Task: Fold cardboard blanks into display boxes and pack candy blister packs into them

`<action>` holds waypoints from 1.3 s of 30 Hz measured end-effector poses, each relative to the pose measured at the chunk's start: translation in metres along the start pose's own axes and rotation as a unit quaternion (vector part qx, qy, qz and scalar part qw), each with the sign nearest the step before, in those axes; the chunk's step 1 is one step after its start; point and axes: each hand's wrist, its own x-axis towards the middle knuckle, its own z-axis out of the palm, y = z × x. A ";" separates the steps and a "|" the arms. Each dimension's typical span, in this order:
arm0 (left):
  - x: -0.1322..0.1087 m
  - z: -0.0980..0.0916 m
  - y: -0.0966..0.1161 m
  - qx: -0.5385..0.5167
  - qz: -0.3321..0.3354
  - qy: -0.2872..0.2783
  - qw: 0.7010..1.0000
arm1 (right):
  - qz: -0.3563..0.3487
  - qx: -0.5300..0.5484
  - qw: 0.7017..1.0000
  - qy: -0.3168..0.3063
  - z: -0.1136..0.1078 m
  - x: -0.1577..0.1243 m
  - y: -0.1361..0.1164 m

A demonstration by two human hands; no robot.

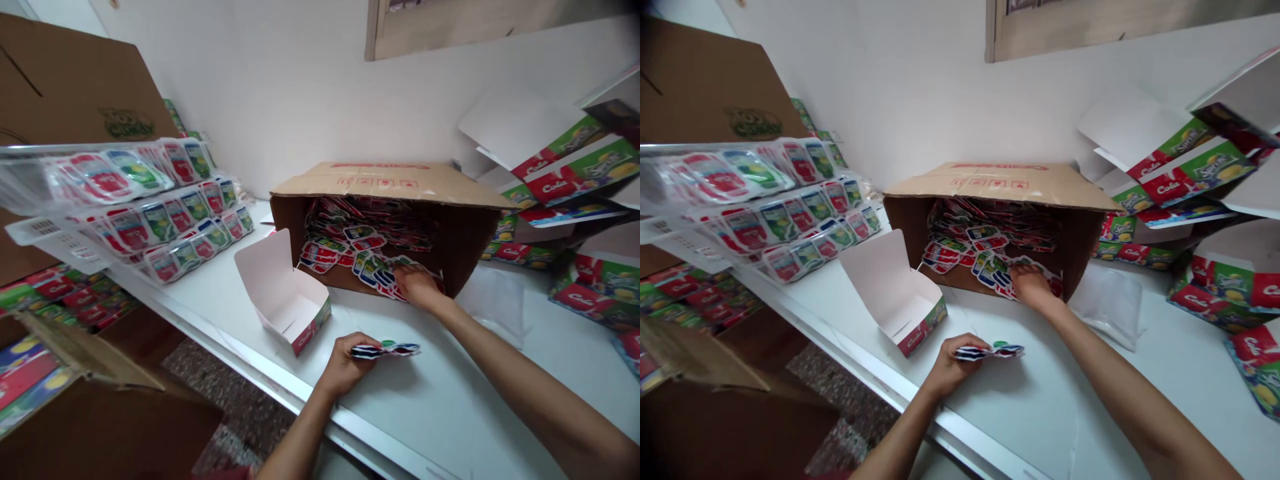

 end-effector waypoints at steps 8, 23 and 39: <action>0.003 0.007 -0.010 -0.009 -0.012 0.034 0.999 | -0.204 0.215 0.941 -0.165 -0.059 -0.077 -0.036; 0.005 -0.004 0.004 0.051 0.056 -0.017 0.997 | 0.048 0.093 0.993 -0.051 0.006 -0.049 0.007; 0.002 -0.006 -0.004 0.054 0.082 0.016 0.995 | -0.155 0.137 0.972 -0.107 -0.062 -0.088 -0.049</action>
